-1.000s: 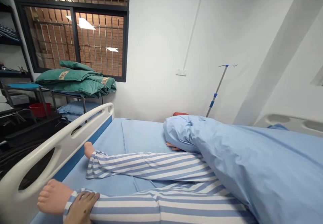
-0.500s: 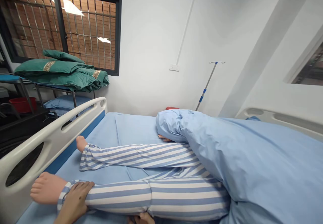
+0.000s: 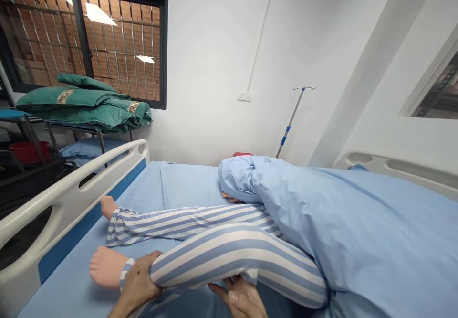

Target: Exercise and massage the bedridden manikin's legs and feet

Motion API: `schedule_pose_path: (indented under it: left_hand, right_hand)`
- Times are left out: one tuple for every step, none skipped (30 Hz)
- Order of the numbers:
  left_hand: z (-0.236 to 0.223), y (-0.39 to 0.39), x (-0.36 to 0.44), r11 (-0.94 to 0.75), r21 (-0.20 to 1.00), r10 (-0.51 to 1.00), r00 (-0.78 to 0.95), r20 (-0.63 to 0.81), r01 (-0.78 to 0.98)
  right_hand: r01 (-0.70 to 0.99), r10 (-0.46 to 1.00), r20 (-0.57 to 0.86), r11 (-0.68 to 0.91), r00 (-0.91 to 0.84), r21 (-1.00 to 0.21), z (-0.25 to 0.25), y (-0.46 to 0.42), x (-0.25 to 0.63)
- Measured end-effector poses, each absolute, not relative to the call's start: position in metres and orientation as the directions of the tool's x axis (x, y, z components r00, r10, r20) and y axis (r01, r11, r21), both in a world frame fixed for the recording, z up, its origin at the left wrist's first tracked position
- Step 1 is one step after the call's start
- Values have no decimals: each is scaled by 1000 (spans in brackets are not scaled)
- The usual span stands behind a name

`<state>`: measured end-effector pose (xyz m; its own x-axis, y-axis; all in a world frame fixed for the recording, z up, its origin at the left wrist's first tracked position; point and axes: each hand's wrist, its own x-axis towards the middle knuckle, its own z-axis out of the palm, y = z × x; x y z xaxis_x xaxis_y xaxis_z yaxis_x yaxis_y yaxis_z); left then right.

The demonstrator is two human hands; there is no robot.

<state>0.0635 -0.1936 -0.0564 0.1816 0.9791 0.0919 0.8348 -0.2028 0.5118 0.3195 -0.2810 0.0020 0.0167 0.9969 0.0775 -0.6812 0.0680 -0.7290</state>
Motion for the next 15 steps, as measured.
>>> schedule_pose_path:
  left_hand:
    - [-60, -194, 71, -199, 534, 980, 175, 96, 822]
    - [-64, -195, 76, -195, 551, 981, 168, 100, 812]
    - [-68, -196, 80, -190, 561, 982, 161, 102, 806]
    - [-71, -196, 83, -188, 566, 982, 155, 107, 802]
    - [-74, -196, 84, -190, 568, 982, 151, 116, 801]
    - [-76, -196, 85, -196, 569, 981, 152, 124, 799]
    - [-76, -195, 84, -202, 567, 979, 155, 131, 798]
    - [-76, -195, 83, -211, 567, 977, 163, 134, 797]
    - [-75, -194, 82, -221, 566, 975, 174, 137, 794]
    - [-74, -194, 79, -231, 565, 973, 187, 136, 792]
    - [-73, -193, 77, -240, 563, 971, 202, 131, 790]
    - [-71, -193, 74, -249, 561, 968, 216, 124, 789]
    - [-70, -192, 70, -256, 559, 966, 228, 120, 789]
    - [-69, -192, 66, -262, 556, 964, 239, 116, 789]
    - [-69, -192, 62, -269, 552, 962, 248, 114, 789]
  right_hand:
    - [-644, 997, 70, 67, 21, -762, 6, -281, 324]
    - [-611, 998, 58, 62, 26, -789, 9, -282, 328]
    - [-586, 998, 48, 56, 30, -808, 9, -282, 330]
    - [-569, 999, 41, 53, 34, -821, 9, -283, 332]
    - [-556, 998, 37, 54, 42, -829, 7, -283, 333]
    - [-547, 998, 32, 57, 56, -835, 5, -283, 332]
    - [-542, 997, 25, 61, 74, -838, 3, -283, 332]
    - [-541, 995, 14, 64, 96, -839, 1, -284, 331]
    - [-544, 993, 3, 65, 114, -836, 0, -284, 331]
    - [-551, 992, -9, 63, 126, -832, -2, -284, 330]
    - [-560, 991, -21, 55, 129, -827, -4, -285, 330]
    - [-569, 992, -30, 47, 124, -821, -6, -285, 329]
    - [-576, 993, -37, 36, 116, -817, -8, -286, 329]
    - [-581, 993, -44, 26, 106, -813, -11, -287, 328]
    - [-586, 994, -48, 17, 96, -810, -14, -288, 326]
